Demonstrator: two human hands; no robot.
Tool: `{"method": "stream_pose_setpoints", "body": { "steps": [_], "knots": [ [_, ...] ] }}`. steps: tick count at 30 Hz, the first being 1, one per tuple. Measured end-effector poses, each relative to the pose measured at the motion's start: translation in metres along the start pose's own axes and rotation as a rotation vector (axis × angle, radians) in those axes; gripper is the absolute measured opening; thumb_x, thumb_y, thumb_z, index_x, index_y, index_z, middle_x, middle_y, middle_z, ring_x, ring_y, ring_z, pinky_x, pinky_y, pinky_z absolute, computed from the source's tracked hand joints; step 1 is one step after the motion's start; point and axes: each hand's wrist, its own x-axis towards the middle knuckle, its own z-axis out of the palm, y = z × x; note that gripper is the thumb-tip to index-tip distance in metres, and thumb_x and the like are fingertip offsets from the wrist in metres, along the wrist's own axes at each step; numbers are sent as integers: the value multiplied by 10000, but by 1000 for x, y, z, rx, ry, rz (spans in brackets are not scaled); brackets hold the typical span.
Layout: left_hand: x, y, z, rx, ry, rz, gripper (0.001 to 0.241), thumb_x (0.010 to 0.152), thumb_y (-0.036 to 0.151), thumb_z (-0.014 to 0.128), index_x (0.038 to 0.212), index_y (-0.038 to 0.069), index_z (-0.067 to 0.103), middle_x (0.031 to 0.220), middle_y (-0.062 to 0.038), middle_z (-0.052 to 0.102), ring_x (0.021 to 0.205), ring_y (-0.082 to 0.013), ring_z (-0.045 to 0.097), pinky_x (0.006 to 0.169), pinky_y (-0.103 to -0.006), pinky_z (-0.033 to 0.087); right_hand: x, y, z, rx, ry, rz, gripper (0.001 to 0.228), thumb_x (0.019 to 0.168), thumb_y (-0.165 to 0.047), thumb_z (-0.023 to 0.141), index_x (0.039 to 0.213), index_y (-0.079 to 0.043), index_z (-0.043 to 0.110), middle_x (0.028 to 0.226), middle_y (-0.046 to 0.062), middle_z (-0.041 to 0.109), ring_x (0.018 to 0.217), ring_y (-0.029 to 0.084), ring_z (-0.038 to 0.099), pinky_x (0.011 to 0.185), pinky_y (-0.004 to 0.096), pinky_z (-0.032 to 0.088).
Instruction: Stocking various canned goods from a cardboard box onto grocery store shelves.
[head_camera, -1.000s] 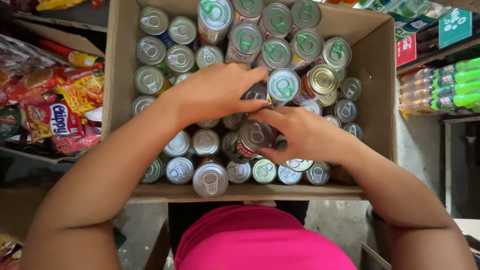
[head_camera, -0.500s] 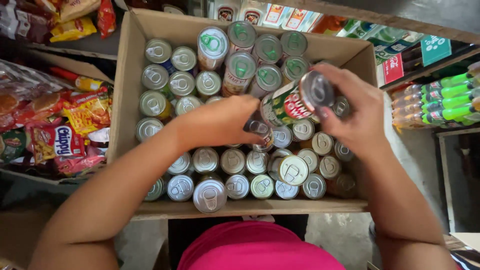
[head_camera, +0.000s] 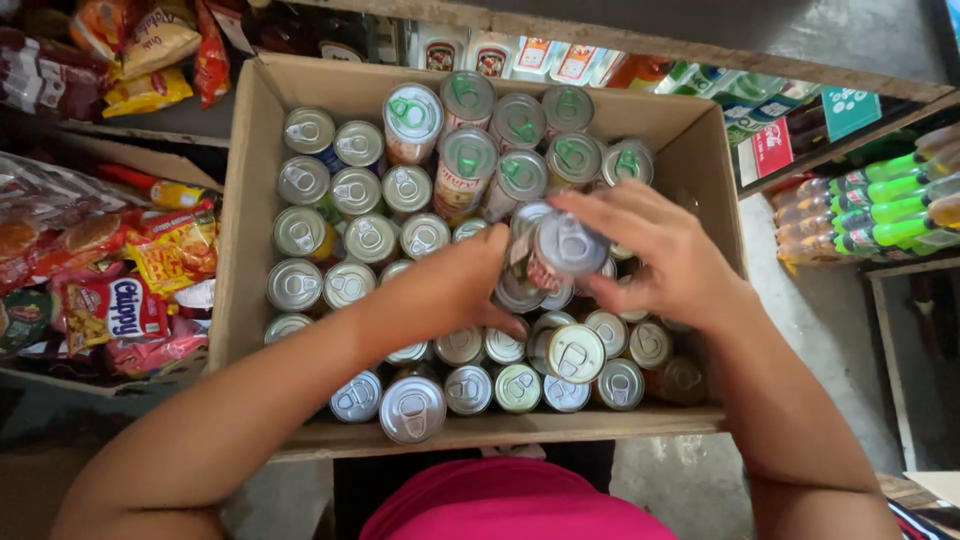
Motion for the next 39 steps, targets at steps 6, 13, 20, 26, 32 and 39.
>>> {"method": "stream_pose_setpoints", "body": {
  "steps": [6,13,20,26,32,39],
  "knots": [
    [3,-9,-2,-55,129,117,707,582,262,923,1141,-9,585,1021,-231,716,992,-433,681,824,-481,550,6,-11,-3,74,-144,-53,791,694,-79,795,1451,-75,563,1178,142,636,1085,325,605,967,408,496],
    [2,2,-26,-345,-54,125,551,675,239,905,1156,52,711,1039,-112,783,906,-209,753,826,-338,583,-1,3,2,219,-28,92,518,972,-106,560,1489,-69,547,1361,148,606,1282,302,606,1114,387,474],
    [10,2,-67,-691,44,126,586,709,203,883,1217,-11,683,1115,-49,756,1017,-119,698,961,-298,555,41,-18,-10,815,263,166,898,816,-21,772,1563,-84,277,1469,56,440,1404,227,461,1145,423,460],
    [61,1,-147,-680,355,309,538,772,65,834,1268,-6,639,1200,-58,703,1111,-128,670,1008,-318,540,109,38,-27,766,380,235,860,821,-9,827,1508,-76,314,1394,63,579,1285,190,609,1086,382,547],
    [184,-77,-192,-562,605,526,497,834,-72,745,1289,18,568,1270,-81,689,1246,-185,661,1047,-344,539,205,123,-38,543,550,112,684,852,-3,865,1383,-42,436,1344,83,639,1276,190,645,1095,382,553],
    [271,-162,-178,-637,667,487,490,856,-120,694,1315,5,574,1276,-110,672,1259,-216,627,1040,-335,509,251,187,-13,660,549,22,780,740,20,868,1392,-57,447,1332,61,622,1251,183,608,1082,385,514]
  ]
}}
